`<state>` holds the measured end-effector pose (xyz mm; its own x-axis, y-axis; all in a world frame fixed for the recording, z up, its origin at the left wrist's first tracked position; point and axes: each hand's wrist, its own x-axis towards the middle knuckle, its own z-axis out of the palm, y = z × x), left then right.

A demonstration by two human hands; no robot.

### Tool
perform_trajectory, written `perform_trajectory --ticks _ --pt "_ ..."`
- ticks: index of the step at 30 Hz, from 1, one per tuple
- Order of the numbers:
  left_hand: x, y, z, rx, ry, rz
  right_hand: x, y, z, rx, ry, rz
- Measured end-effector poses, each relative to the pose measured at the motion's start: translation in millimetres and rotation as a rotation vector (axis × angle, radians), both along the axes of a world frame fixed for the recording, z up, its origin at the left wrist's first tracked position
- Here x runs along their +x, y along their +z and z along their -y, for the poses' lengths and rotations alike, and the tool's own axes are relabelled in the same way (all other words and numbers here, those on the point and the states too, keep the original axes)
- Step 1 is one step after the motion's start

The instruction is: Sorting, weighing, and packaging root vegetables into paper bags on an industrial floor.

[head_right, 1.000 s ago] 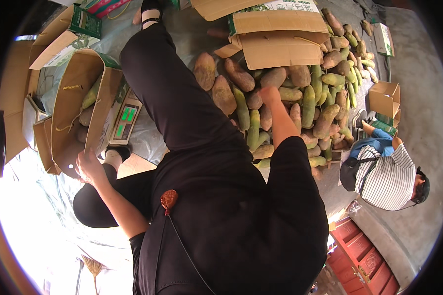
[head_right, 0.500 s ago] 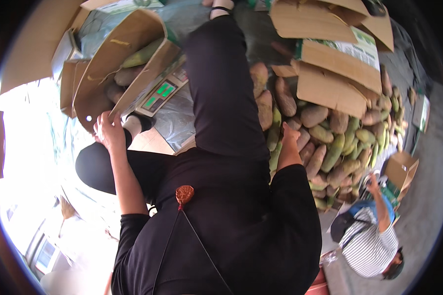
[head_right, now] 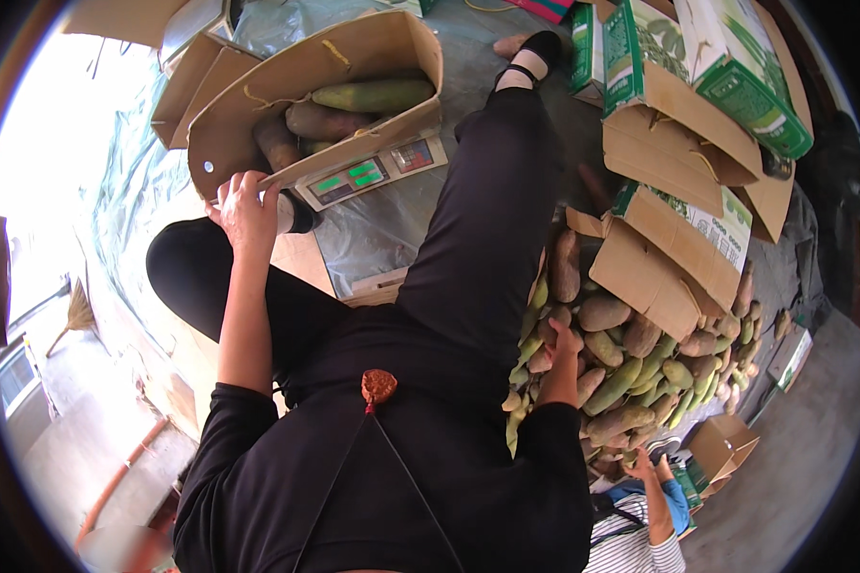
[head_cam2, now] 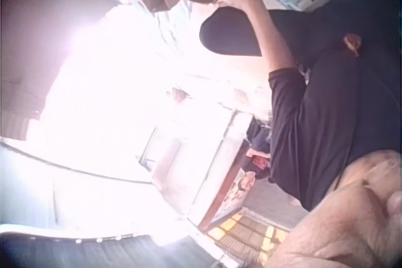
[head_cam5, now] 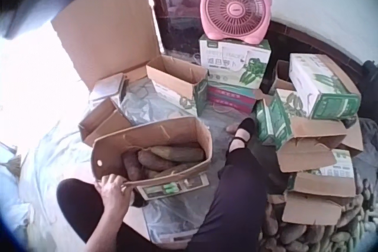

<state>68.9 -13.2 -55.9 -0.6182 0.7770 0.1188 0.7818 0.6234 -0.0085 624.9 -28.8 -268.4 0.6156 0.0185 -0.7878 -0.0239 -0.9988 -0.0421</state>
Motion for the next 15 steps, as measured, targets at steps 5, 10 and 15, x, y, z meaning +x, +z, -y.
perform_trajectory --ticks 5,10,15 --pt "-3 -2 -2 0.005 0.003 0.016 15 28 11 -0.02 0.071 -0.337" --pt "-1 5 -2 0.036 -0.005 0.032 32 64 -12 0.14 0.105 -0.477" --pt "-2 7 -3 -0.004 0.02 0.059 -16 141 -98 0.591 0.383 -0.552"
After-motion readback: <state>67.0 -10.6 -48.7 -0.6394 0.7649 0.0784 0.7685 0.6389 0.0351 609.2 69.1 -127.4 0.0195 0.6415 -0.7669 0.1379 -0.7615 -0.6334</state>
